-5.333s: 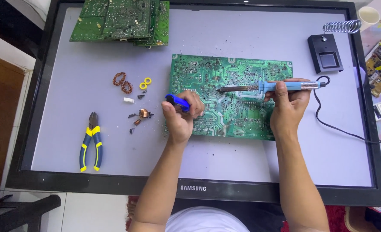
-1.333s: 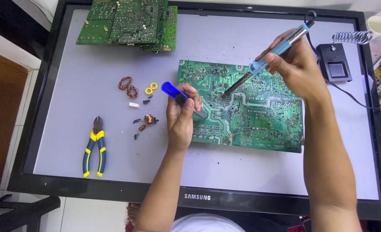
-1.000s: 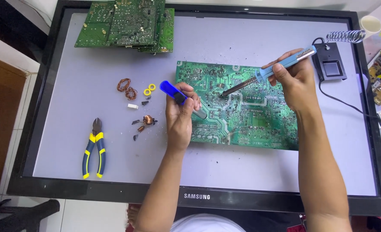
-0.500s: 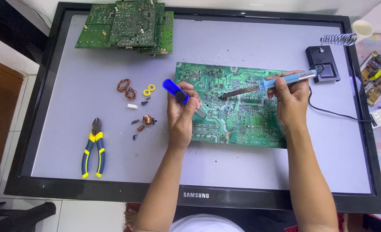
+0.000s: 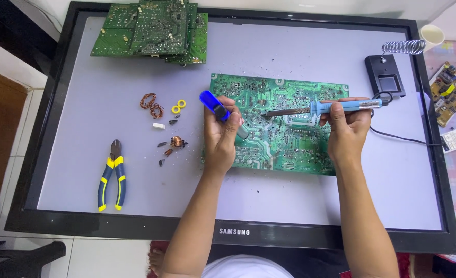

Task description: Using a soldering iron to melt solder and a manual desoldering pump to remove it from a printed circuit board.

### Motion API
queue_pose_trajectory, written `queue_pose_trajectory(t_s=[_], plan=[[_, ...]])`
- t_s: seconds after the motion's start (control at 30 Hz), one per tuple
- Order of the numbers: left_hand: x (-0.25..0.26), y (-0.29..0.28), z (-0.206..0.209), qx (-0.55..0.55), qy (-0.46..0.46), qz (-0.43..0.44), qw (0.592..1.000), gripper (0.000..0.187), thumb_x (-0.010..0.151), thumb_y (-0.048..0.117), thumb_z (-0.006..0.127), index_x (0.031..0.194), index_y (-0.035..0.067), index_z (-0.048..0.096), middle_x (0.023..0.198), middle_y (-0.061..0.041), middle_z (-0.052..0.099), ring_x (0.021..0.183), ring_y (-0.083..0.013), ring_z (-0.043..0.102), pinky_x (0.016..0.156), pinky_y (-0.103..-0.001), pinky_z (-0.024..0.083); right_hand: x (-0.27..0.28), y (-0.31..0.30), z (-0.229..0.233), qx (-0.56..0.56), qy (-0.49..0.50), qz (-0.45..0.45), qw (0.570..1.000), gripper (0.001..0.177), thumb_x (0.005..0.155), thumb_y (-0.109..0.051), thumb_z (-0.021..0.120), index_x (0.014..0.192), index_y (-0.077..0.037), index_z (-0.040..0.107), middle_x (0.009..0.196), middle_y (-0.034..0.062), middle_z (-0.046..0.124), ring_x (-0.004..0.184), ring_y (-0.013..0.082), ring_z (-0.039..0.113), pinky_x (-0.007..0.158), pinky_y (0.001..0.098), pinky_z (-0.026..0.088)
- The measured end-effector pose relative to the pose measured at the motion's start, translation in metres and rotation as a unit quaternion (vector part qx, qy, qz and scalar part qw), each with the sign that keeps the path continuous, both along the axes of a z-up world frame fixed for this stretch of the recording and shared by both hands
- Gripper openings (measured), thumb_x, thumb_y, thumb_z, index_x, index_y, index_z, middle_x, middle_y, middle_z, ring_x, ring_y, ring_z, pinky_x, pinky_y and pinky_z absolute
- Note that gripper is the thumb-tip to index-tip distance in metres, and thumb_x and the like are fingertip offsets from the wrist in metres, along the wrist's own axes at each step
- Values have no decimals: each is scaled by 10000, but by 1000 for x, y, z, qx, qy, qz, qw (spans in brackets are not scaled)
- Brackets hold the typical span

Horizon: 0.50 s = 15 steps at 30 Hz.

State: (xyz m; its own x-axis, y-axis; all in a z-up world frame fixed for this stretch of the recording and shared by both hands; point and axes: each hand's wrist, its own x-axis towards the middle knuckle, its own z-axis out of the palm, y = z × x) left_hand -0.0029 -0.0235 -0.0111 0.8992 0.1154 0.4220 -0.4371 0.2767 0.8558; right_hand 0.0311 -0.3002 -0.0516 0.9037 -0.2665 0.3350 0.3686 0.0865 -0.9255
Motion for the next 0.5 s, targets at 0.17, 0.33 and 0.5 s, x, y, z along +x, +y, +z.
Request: queue_pose_trajectory(t_s=[0.17, 0.33, 0.5], plan=[[4, -1, 2, 11, -15, 18, 1000, 226, 1142, 248, 518, 1312, 118, 447, 923, 6, 494, 882, -119, 539, 953, -344, 520, -2, 5, -1, -1, 5, 0, 1000, 286, 1125, -200, 665, 1236, -48, 449, 1070, 212, 734, 762, 165, 692, 665, 253, 617], [18, -5, 4, 12, -30, 26, 999, 180, 1155, 255, 478, 1283, 145, 413, 944, 1, 507, 916, -134, 565, 987, -381, 514, -6, 10, 1, 31, 27, 8, 999, 247, 1117, -172, 659, 1219, -50, 470, 1014, 187, 739, 714, 149, 684, 616, 233, 606], [29, -16, 14, 45, -50, 26, 997, 156, 1171, 270, 459, 1288, 185, 399, 952, -2, 526, 914, -152, 580, 998, -403, 516, -8, -2, 1, 43, 7, -9, 999, 241, 1125, -154, 652, 1237, -46, 468, 1054, 203, 742, 732, 159, 700, 637, 245, 619]])
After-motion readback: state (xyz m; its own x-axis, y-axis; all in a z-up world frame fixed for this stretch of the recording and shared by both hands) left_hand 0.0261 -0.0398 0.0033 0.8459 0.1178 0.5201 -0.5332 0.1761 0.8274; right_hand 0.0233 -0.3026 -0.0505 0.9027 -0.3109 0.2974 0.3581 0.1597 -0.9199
